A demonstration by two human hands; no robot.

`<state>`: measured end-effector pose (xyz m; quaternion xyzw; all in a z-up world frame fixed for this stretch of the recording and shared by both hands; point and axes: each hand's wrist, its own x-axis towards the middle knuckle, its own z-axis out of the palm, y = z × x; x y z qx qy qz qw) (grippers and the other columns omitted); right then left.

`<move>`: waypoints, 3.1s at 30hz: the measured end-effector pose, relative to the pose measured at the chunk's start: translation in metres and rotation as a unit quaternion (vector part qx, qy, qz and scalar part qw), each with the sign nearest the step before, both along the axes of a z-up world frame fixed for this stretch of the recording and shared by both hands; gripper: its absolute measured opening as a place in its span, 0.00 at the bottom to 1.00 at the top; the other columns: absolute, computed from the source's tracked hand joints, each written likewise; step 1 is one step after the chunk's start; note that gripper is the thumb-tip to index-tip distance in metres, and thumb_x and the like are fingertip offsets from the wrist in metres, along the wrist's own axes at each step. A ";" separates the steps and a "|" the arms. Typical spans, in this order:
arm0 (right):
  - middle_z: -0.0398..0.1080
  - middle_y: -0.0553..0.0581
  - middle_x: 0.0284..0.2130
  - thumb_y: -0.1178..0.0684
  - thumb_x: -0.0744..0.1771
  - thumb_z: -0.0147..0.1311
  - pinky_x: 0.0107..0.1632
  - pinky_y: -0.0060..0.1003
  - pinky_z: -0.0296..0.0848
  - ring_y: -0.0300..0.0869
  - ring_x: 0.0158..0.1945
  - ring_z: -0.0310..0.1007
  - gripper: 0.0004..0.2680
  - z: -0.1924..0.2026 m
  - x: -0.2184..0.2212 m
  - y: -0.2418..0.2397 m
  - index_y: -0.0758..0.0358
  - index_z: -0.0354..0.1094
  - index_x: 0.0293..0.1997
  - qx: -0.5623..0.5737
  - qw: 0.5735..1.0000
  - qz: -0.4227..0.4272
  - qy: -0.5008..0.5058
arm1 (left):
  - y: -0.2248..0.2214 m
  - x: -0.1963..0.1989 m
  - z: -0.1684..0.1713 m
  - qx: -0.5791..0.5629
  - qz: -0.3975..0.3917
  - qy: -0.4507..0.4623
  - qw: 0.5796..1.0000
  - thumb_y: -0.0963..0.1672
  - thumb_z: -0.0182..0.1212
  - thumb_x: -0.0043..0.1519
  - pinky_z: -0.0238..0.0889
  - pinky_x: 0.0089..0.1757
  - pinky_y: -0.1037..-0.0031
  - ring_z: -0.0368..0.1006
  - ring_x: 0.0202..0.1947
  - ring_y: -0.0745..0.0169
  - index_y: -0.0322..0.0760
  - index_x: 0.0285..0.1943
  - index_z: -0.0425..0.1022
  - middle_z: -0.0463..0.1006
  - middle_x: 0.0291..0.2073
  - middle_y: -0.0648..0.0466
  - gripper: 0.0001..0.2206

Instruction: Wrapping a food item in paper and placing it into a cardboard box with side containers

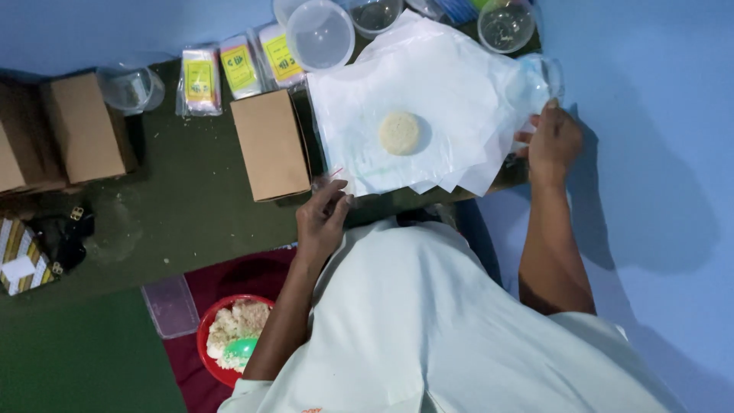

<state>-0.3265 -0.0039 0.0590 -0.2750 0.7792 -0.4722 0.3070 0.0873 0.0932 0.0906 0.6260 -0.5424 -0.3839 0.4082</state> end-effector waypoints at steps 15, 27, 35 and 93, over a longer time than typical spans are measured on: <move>0.69 0.50 0.57 0.45 0.66 0.66 0.51 0.45 0.67 0.48 0.62 0.68 0.16 0.009 0.115 0.058 0.52 0.73 0.58 -0.153 0.698 0.459 0.527 | -0.003 -0.003 0.004 -0.016 -0.022 -0.009 1.000 0.43 0.72 0.59 0.70 0.33 0.66 0.77 0.27 0.56 0.44 0.51 0.85 0.84 0.28 0.47 0.11; 0.72 0.47 0.47 0.49 0.72 0.57 0.50 0.43 0.67 0.47 0.54 0.74 0.04 -0.004 0.116 0.054 0.51 0.75 0.48 -0.159 0.677 0.511 0.505 | 0.001 0.000 0.012 -0.017 -0.038 -0.013 0.999 0.41 0.69 0.61 0.72 0.34 0.62 0.80 0.30 0.47 0.42 0.52 0.84 0.83 0.29 0.44 0.11; 0.75 0.48 0.42 0.52 0.72 0.57 0.49 0.43 0.68 0.46 0.50 0.76 0.03 0.004 0.119 0.046 0.53 0.77 0.45 -0.161 0.705 0.510 0.466 | -0.004 -0.004 0.009 -0.066 -0.053 -0.080 0.993 0.41 0.70 0.60 0.73 0.35 0.61 0.81 0.33 0.44 0.43 0.51 0.83 0.84 0.31 0.47 0.11; 0.78 0.56 0.32 0.42 0.68 0.64 0.42 0.45 0.69 0.49 0.42 0.78 0.08 0.029 0.094 -0.054 0.51 0.81 0.41 0.104 0.871 0.472 0.082 | -0.121 -0.036 -0.070 -0.004 0.054 -0.179 0.982 0.55 0.67 0.61 0.70 0.35 0.54 0.78 0.34 0.40 0.41 0.41 0.79 0.79 0.28 0.48 0.16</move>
